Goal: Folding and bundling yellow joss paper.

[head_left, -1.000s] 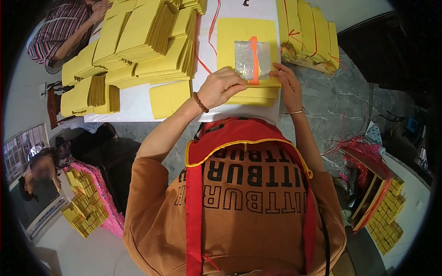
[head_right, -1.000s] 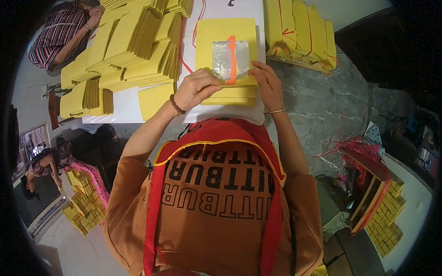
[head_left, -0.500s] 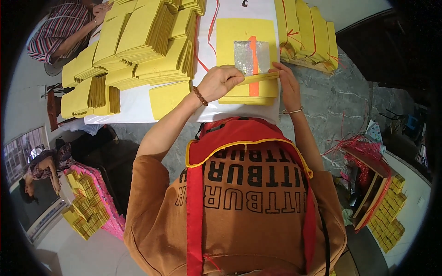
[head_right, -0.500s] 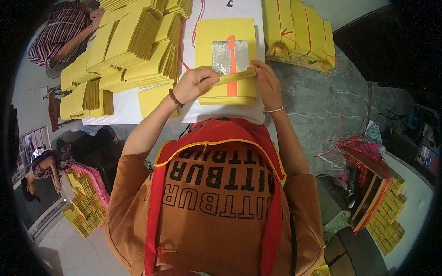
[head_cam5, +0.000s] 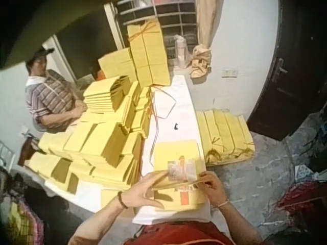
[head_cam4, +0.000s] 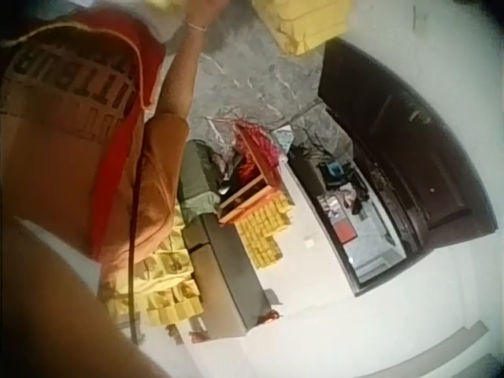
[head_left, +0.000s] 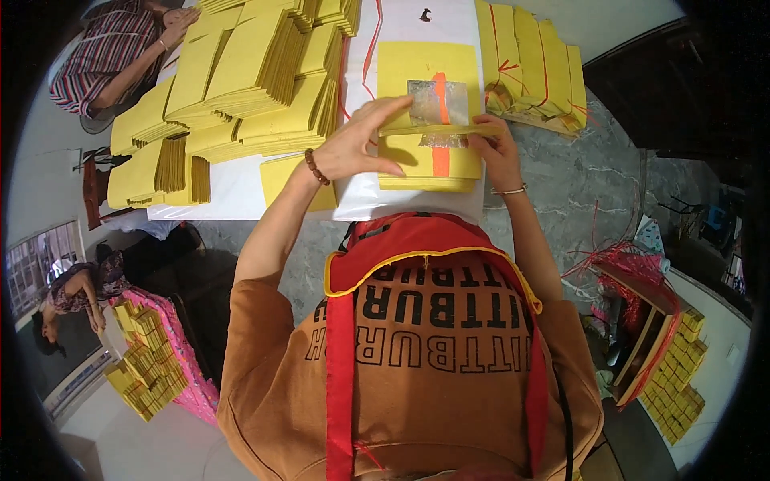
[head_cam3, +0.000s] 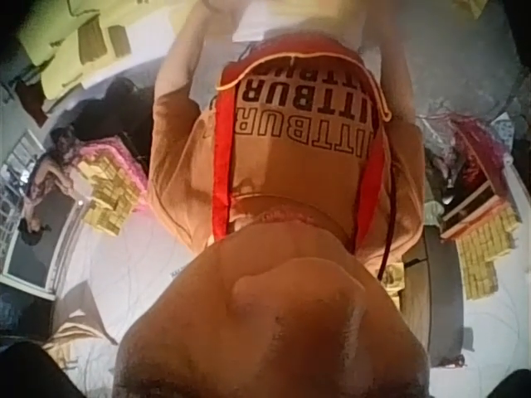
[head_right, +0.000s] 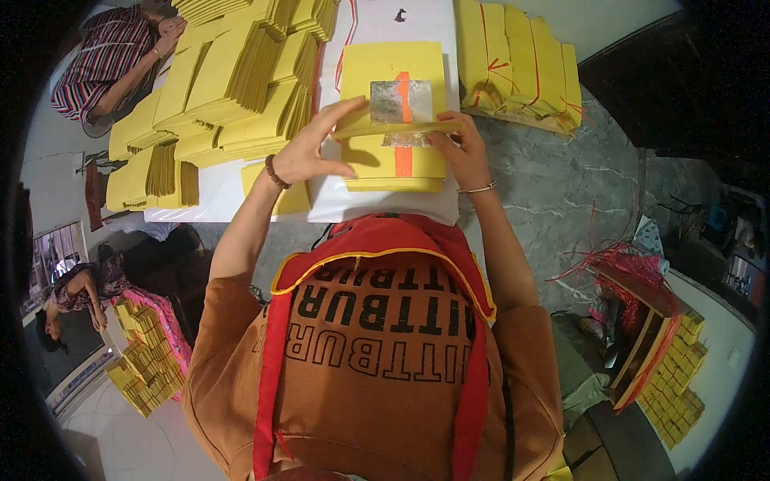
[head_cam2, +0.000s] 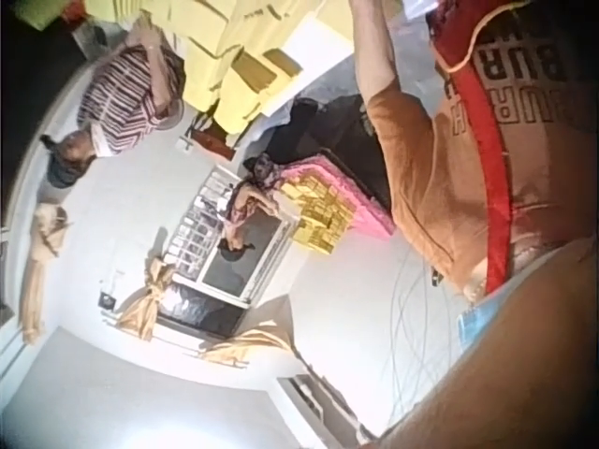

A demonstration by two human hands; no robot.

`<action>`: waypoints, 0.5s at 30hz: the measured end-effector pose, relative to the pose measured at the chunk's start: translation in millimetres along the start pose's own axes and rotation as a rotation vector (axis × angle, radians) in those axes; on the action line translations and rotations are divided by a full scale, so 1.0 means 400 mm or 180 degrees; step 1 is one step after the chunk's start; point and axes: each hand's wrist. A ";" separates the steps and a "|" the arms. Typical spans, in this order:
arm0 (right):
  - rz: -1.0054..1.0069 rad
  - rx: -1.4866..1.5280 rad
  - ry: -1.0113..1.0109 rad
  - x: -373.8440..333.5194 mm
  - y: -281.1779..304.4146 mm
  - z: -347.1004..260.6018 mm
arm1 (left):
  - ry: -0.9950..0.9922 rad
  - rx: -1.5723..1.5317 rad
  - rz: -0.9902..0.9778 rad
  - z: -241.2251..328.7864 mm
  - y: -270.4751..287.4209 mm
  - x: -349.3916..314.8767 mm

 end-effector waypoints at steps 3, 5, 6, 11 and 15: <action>-0.0028 0.0439 -0.0609 0.007 0.004 -0.013 | -0.0327 0.1526 -0.0059 -0.073 -0.007 0.011; -0.0153 -0.1199 0.0808 0.018 0.027 -0.014 | -0.0348 0.1407 -0.0015 -0.103 -0.012 0.005; -0.0145 -0.1202 0.0810 0.022 0.025 -0.026 | -0.0494 0.1457 0.0161 -0.093 -0.013 0.012; -0.0054 -0.3019 0.1996 -0.011 0.021 -0.099 | -0.0919 0.1791 0.0348 -0.020 -0.018 -0.034; -0.0468 -0.3247 0.2168 -0.061 0.035 -0.102 | -0.0973 0.1768 0.0171 -0.008 -0.049 -0.090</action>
Point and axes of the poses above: each hand's wrist, its own x-axis towards the middle knuckle, its own y-axis out of the back of the hand, z = x × y, and after that the axes turned 6 degrees about -y, right-handed
